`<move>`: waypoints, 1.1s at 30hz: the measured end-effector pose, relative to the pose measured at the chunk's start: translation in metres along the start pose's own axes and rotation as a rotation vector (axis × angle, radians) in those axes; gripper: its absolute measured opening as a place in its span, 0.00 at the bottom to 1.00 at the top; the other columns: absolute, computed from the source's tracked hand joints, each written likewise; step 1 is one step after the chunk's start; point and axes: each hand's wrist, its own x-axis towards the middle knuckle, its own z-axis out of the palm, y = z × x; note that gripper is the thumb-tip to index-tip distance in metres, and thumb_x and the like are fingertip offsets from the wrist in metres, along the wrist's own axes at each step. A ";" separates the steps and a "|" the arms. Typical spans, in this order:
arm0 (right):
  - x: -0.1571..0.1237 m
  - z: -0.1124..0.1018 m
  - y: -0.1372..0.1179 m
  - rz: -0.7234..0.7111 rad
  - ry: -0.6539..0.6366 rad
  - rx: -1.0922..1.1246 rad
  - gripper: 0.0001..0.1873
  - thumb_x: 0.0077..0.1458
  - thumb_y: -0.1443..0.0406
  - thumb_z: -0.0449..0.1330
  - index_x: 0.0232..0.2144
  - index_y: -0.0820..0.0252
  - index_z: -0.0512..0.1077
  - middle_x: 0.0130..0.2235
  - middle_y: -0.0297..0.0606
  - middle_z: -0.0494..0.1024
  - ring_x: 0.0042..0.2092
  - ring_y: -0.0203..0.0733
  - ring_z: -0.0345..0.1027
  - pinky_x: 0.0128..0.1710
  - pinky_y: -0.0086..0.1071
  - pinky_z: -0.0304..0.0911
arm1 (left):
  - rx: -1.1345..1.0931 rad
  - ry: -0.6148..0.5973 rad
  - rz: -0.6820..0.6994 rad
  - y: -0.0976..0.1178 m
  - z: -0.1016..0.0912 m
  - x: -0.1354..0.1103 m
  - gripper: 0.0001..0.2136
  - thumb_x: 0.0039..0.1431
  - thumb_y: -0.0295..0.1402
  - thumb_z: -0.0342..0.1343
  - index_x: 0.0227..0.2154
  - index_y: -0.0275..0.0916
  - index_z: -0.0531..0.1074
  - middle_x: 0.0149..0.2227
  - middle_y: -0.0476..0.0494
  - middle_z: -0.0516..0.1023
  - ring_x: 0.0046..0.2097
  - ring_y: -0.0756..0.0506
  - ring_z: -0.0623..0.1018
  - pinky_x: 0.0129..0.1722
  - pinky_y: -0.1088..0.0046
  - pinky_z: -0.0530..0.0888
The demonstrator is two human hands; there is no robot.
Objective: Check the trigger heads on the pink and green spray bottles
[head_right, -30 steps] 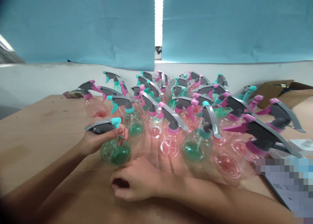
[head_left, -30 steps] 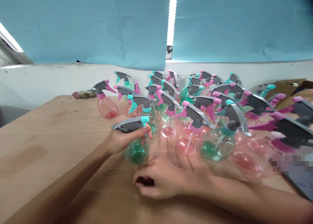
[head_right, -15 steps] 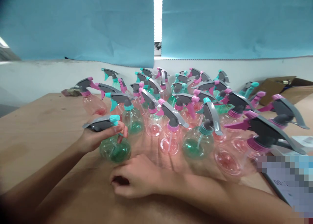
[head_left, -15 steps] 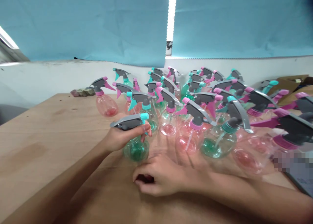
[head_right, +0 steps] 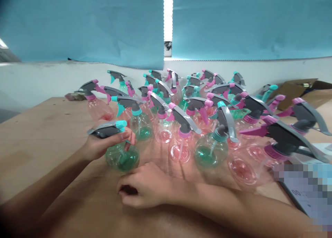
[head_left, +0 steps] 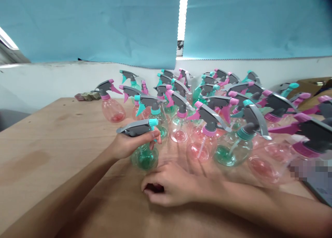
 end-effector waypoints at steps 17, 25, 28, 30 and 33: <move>0.000 0.001 0.002 0.009 -0.005 0.035 0.09 0.64 0.65 0.60 0.41 0.57 0.80 0.37 0.34 0.83 0.35 0.36 0.72 0.38 0.27 0.64 | -0.046 0.013 0.026 0.002 0.003 0.003 0.14 0.64 0.42 0.65 0.27 0.37 0.83 0.26 0.44 0.81 0.26 0.49 0.77 0.29 0.74 0.75; 0.000 0.001 0.002 0.004 -0.008 0.022 0.08 0.64 0.65 0.60 0.41 0.57 0.80 0.37 0.33 0.82 0.35 0.35 0.71 0.38 0.28 0.63 | -0.017 0.020 0.017 0.004 0.004 0.004 0.15 0.62 0.44 0.65 0.26 0.38 0.82 0.27 0.45 0.81 0.25 0.49 0.76 0.29 0.73 0.75; 0.000 0.000 0.001 0.005 0.001 0.022 0.08 0.63 0.65 0.60 0.41 0.57 0.80 0.36 0.33 0.82 0.35 0.35 0.71 0.37 0.27 0.63 | 0.004 0.003 0.006 0.002 0.003 0.003 0.15 0.65 0.43 0.63 0.27 0.39 0.81 0.26 0.46 0.79 0.26 0.48 0.77 0.30 0.72 0.74; 0.000 0.000 0.001 0.002 0.009 0.019 0.08 0.63 0.65 0.60 0.40 0.57 0.80 0.35 0.32 0.81 0.34 0.35 0.70 0.37 0.27 0.62 | 0.001 -0.004 0.001 0.000 0.002 0.003 0.15 0.66 0.43 0.62 0.29 0.39 0.82 0.25 0.47 0.78 0.27 0.47 0.77 0.31 0.72 0.74; 0.000 0.000 0.001 -0.001 0.013 0.021 0.09 0.64 0.65 0.60 0.41 0.57 0.80 0.35 0.33 0.82 0.33 0.35 0.70 0.36 0.27 0.62 | -0.012 0.014 -0.005 -0.003 0.002 0.002 0.13 0.66 0.43 0.63 0.34 0.39 0.82 0.27 0.47 0.77 0.29 0.48 0.77 0.33 0.72 0.74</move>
